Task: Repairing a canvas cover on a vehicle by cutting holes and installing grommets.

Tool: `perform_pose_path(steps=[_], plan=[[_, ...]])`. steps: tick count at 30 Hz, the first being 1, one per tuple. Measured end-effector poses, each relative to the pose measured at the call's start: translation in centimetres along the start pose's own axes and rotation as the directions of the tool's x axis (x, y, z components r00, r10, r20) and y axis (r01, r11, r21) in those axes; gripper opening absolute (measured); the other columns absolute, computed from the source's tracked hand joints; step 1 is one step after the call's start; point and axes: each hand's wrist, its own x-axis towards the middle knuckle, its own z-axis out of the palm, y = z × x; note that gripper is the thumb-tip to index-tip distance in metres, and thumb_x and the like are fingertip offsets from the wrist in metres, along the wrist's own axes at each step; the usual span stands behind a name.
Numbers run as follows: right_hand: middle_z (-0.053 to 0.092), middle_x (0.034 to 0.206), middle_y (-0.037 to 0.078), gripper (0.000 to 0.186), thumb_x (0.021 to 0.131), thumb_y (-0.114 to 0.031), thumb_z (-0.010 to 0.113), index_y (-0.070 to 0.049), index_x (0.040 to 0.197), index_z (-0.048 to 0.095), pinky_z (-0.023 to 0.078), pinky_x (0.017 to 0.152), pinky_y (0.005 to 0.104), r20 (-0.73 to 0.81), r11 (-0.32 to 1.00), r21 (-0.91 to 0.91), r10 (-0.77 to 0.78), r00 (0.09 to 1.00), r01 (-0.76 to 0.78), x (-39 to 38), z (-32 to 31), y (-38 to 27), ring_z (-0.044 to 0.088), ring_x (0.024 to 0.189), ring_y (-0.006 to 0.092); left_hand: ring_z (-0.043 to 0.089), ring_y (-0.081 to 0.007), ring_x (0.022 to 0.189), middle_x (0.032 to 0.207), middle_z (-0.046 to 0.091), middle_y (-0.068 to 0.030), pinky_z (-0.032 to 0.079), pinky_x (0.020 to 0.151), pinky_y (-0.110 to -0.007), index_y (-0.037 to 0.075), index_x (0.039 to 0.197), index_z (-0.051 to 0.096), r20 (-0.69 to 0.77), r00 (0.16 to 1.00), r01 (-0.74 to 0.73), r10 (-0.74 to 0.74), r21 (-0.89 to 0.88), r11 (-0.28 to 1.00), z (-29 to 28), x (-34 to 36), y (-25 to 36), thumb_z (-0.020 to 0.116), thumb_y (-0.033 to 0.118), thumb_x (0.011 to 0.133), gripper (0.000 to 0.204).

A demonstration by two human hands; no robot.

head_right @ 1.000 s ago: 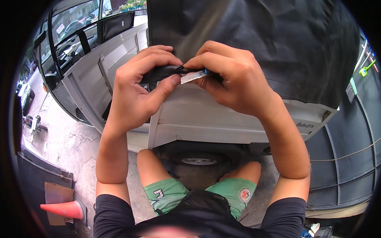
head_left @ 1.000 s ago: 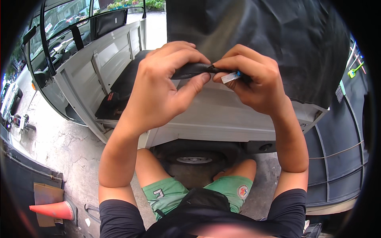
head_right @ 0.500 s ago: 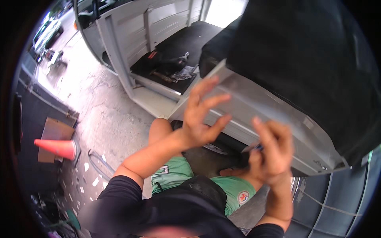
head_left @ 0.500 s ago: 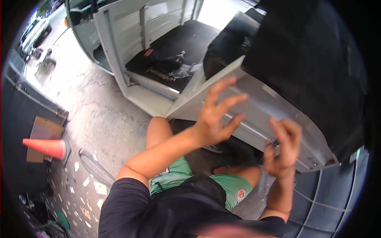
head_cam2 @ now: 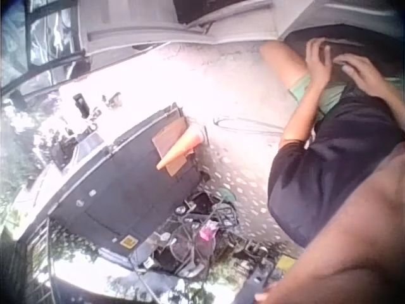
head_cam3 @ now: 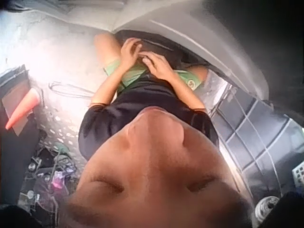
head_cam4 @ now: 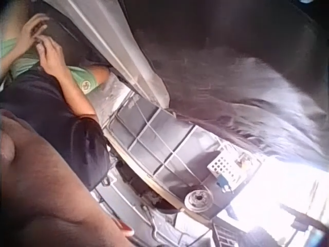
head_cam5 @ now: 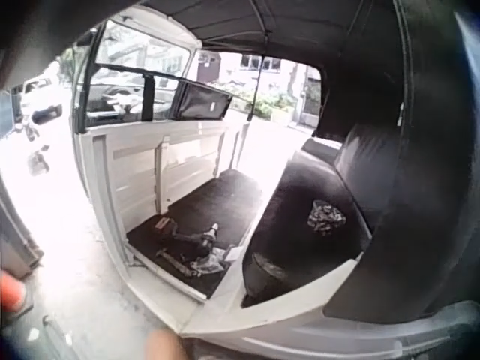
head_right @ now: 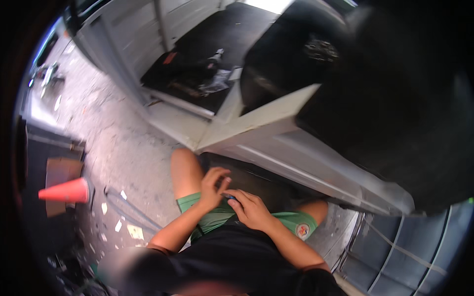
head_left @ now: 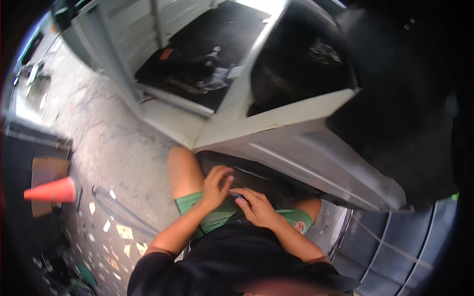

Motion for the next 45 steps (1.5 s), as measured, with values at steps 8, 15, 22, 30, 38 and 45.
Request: perform_pose_path(steps=[8, 15, 22, 30, 38, 45], plan=[[0.073, 0.102, 0.018, 0.021, 0.105, -0.008, 0.061, 0.004, 0.122, 0.064, 0.056, 0.072, 0.0388, -0.453, 0.964, -0.073, -0.259, 0.853, 0.254, 1.8, -6.6, -3.1, 0.071, 0.079, 0.0313, 0.059, -0.0375, 0.129, 0.132, 0.065, -0.0113, 0.048, 0.11, -0.056, 0.014, 0.123, 0.068, -0.157, 0.269, -0.843, 0.95, 0.439, 0.311, -3.6, 12.8, 17.3, 0.081, 0.024, 0.093, 0.034], [0.068, 0.085, 0.015, 0.016, 0.1, -0.004, 0.062, 0.005, 0.112, 0.068, 0.053, 0.066, 0.0344, -0.558, 0.895, -0.239, -0.445, 0.701, 0.377, -1.1, -11.4, -7.5, 0.067, 0.072, 0.0231, 0.059, -0.0331, 0.139, 0.14, 0.07, -0.0037, 0.045, 0.114, -0.051, 0.014, 0.117, 0.078, 0.124, 0.135, -0.926, 0.983, 0.368, 0.081, -1.0, 18.0, 28.6, 0.082, 0.019, 0.082, 0.035], [0.067, 0.088, 0.012, 0.019, 0.096, -0.003, 0.067, 0.004, 0.114, 0.07, 0.048, 0.06, 0.0291, -0.627, 0.821, -0.447, -0.571, 0.53, 0.356, -1.3, -14.8, -10.9, 0.06, 0.068, 0.0176, 0.061, -0.0372, 0.131, 0.134, 0.07, -0.0094, 0.056, 0.105, -0.046, 0.008, 0.118, 0.08, 0.197, 0.069, -0.938, 0.978, 0.348, -0.004, -2.8, 18.8, 29.6, 0.09, 0.008, 0.067, 0.052], [0.067, 0.097, 0.012, 0.038, 0.076, 0.0, 0.084, -0.002, 0.113, 0.075, 0.056, 0.062, 0.0328, -0.483, 0.593, -0.782, -0.771, 0.416, 0.192, -0.4, -18.9, -17.1, 0.07, 0.076, 0.023, 0.071, -0.0311, 0.102, 0.103, 0.077, -0.0102, 0.058, 0.087, -0.039, 0.0, 0.102, 0.078, 0.093, 0.135, -0.969, 0.986, 0.22, 0.112, -3.5, 14.5, 32.6, 0.085, -0.003, 0.071, 0.032], [0.069, 0.099, 0.008, 0.026, 0.076, -0.004, 0.081, -0.005, 0.102, 0.074, 0.055, 0.063, 0.0377, -0.315, 0.426, -0.897, -0.802, 0.507, 0.116, -1.0, -21.4, -22.1, 0.071, 0.074, 0.0289, 0.069, -0.0206, 0.097, 0.095, 0.075, -0.0082, 0.055, 0.083, -0.03, -0.002, 0.099, 0.075, 0.196, 0.253, -0.967, 0.947, 0.067, 0.245, -5.1, 13.4, 36.5, 0.086, 0.004, 0.084, 0.02], [0.067, 0.081, 0.015, 0.019, 0.095, -0.016, 0.077, 0.002, 0.099, 0.073, 0.046, 0.058, 0.0389, -0.467, 0.684, -0.721, -0.601, 0.648, 0.114, 1.9, -24.3, -22.1, 0.061, 0.063, 0.0276, 0.063, -0.0176, 0.096, 0.102, 0.063, -0.0099, 0.05, 0.085, -0.03, 0.001, 0.11, 0.064, -0.45, 0.401, -0.856, 0.798, 0.126, 0.501, -1.3, 14.8, 34.5, 0.094, 0.02, 0.084, 0.044]])
